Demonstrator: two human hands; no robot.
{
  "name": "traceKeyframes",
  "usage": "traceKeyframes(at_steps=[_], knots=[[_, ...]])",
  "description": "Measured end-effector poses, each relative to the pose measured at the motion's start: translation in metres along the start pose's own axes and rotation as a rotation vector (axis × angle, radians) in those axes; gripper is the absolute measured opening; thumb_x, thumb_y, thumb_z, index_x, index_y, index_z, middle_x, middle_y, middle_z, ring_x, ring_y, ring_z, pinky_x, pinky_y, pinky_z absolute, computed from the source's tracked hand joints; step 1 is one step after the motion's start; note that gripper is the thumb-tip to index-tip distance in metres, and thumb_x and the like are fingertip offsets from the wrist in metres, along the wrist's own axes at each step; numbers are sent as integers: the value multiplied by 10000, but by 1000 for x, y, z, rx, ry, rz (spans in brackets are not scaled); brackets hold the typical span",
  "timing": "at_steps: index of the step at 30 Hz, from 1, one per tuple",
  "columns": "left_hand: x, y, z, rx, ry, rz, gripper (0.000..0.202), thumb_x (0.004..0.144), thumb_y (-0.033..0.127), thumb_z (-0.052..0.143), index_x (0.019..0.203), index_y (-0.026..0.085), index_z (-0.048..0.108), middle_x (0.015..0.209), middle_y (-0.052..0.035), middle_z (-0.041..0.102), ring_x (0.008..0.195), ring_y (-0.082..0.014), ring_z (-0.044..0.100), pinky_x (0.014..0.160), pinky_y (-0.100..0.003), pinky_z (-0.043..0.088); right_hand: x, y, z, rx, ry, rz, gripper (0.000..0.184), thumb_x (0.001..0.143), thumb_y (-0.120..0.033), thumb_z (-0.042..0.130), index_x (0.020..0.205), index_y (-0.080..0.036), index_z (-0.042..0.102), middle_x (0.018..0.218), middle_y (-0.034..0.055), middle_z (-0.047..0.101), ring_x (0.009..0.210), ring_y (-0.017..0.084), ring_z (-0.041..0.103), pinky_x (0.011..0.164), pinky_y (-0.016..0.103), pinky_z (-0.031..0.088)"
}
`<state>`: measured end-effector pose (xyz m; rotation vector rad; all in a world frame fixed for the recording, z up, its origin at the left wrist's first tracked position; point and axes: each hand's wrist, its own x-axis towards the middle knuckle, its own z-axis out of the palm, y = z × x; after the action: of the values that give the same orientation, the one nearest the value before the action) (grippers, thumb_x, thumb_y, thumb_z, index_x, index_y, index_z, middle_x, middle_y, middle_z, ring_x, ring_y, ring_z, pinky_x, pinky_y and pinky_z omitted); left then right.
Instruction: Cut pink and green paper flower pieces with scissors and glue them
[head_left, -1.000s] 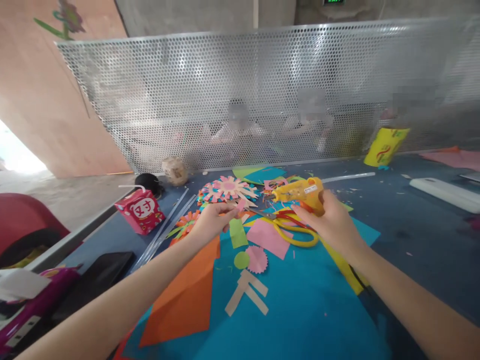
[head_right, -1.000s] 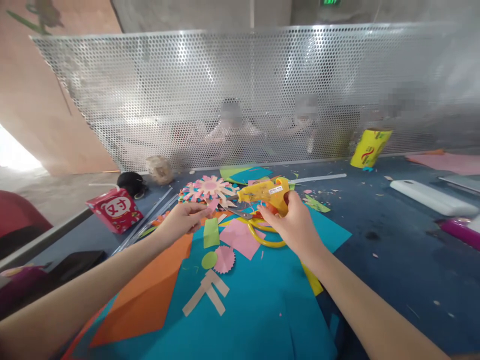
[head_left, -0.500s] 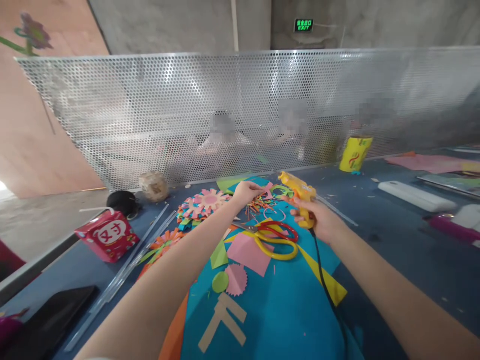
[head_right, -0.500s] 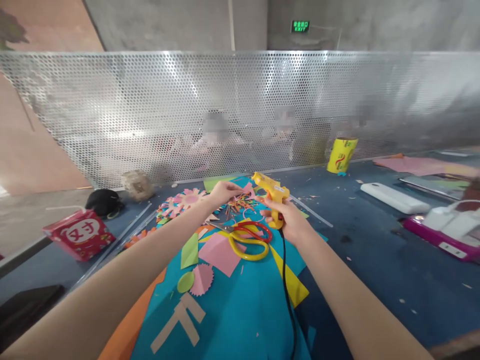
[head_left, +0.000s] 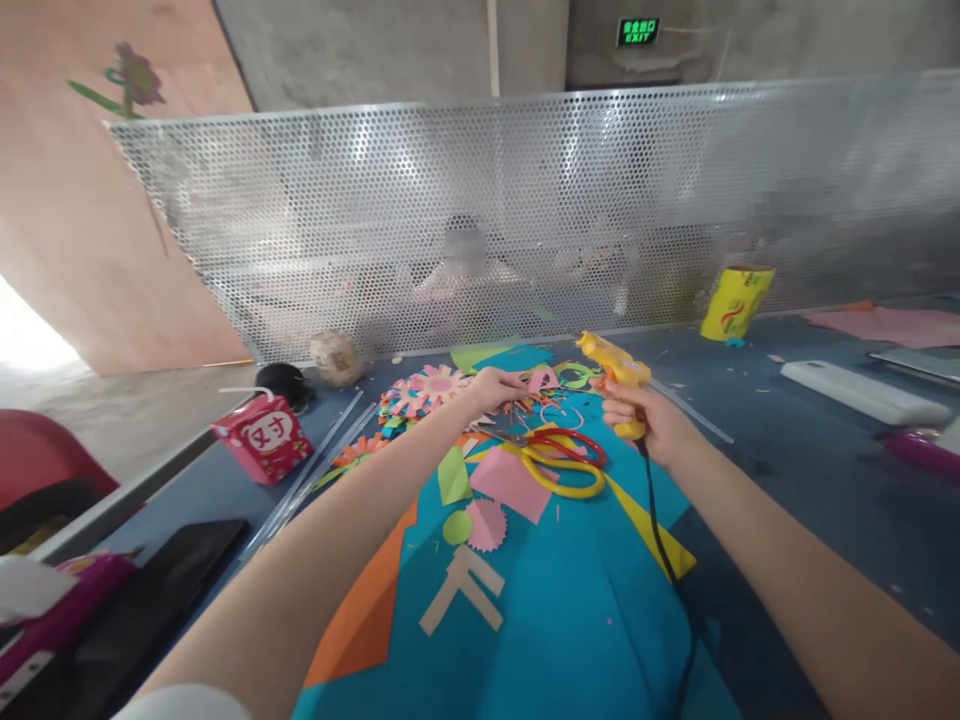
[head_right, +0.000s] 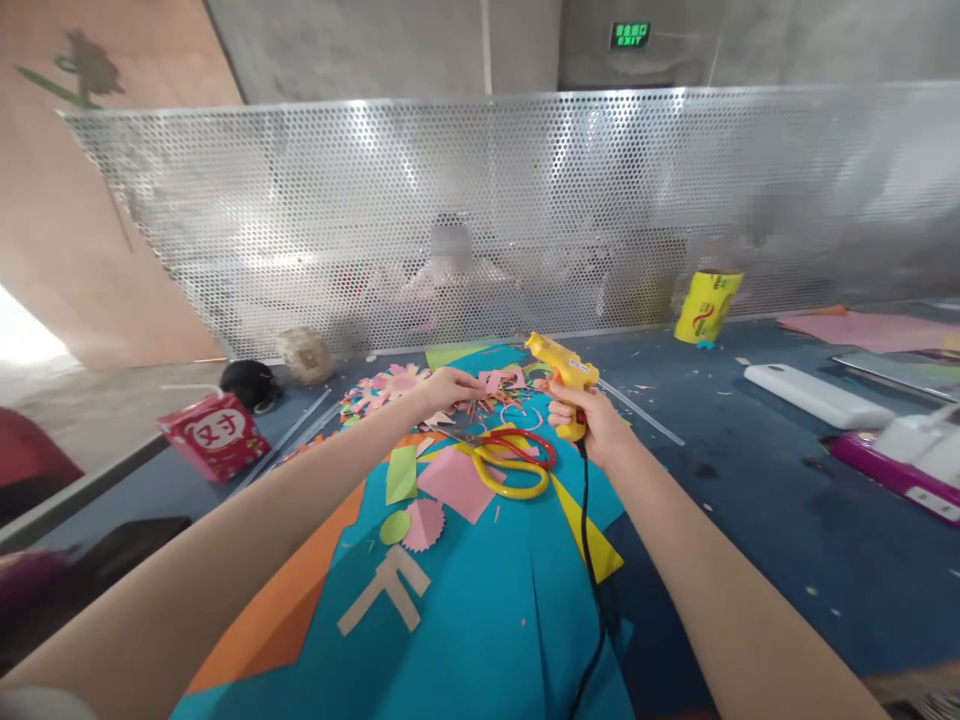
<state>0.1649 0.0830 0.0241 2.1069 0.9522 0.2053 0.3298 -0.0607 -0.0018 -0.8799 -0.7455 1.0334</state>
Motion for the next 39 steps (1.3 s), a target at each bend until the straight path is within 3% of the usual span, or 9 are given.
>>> traceKeyframes(at_steps=[7,10,12,15,22,26,31,36,39], knots=[[-24,-1,3,49,-90,53,324,878,325,546,1146,144,556,1148,-88,586,961,-203,600,796,-398,525,-9,1,4,-70,-89,65,260,525,-164,780,707,-210,601,613,-25,587,445,62,418,336,151,289],[-32,-10,2,64,-126,97,246,840,303,591,1009,132,645,851,-39,652,690,-129,603,612,-267,506,-10,0,4,-99,-111,93,270,500,-121,772,680,-207,590,527,-36,544,445,76,418,325,151,258],[-37,-17,-2,74,-116,130,224,790,304,629,925,139,700,629,-2,611,510,-87,519,480,-210,421,-9,0,4,-114,-118,91,265,491,-124,775,660,-202,586,524,-33,547,441,72,402,325,154,260],[-47,-29,-16,118,-67,165,260,720,357,667,864,150,733,525,9,578,438,-78,453,421,-198,351,-8,3,3,-138,-126,72,257,493,-156,789,652,-194,591,568,-17,581,447,67,402,330,159,277],[-89,-49,-46,343,70,201,162,710,301,628,738,180,732,707,-33,693,662,-140,578,590,-203,417,-10,6,5,-243,-179,53,247,561,-269,793,704,-179,614,557,-19,581,439,65,419,352,167,273],[-126,-44,-29,458,172,213,299,814,346,501,975,177,689,974,-85,683,782,-176,583,693,-259,424,-15,3,10,-369,-239,55,245,601,-321,778,714,-174,617,517,-17,585,427,82,443,377,198,283],[-166,-36,0,544,30,209,350,786,415,559,1052,208,651,1015,-48,684,679,-140,587,631,-238,424,-24,3,18,-594,-376,83,225,735,-385,684,709,-162,657,387,-45,500,365,89,395,402,231,297],[-174,-41,6,597,-3,201,276,808,422,557,967,231,678,975,-32,700,855,-193,628,733,-267,451,-37,9,32,-708,-497,132,248,702,-440,691,661,-200,645,630,-13,645,353,54,369,358,210,278],[-178,-43,8,608,22,260,314,861,444,483,932,209,679,961,-61,694,910,-218,619,792,-310,457,-42,11,37,-769,-487,137,287,670,-477,697,627,-204,621,593,-16,618,345,54,343,336,206,264]])
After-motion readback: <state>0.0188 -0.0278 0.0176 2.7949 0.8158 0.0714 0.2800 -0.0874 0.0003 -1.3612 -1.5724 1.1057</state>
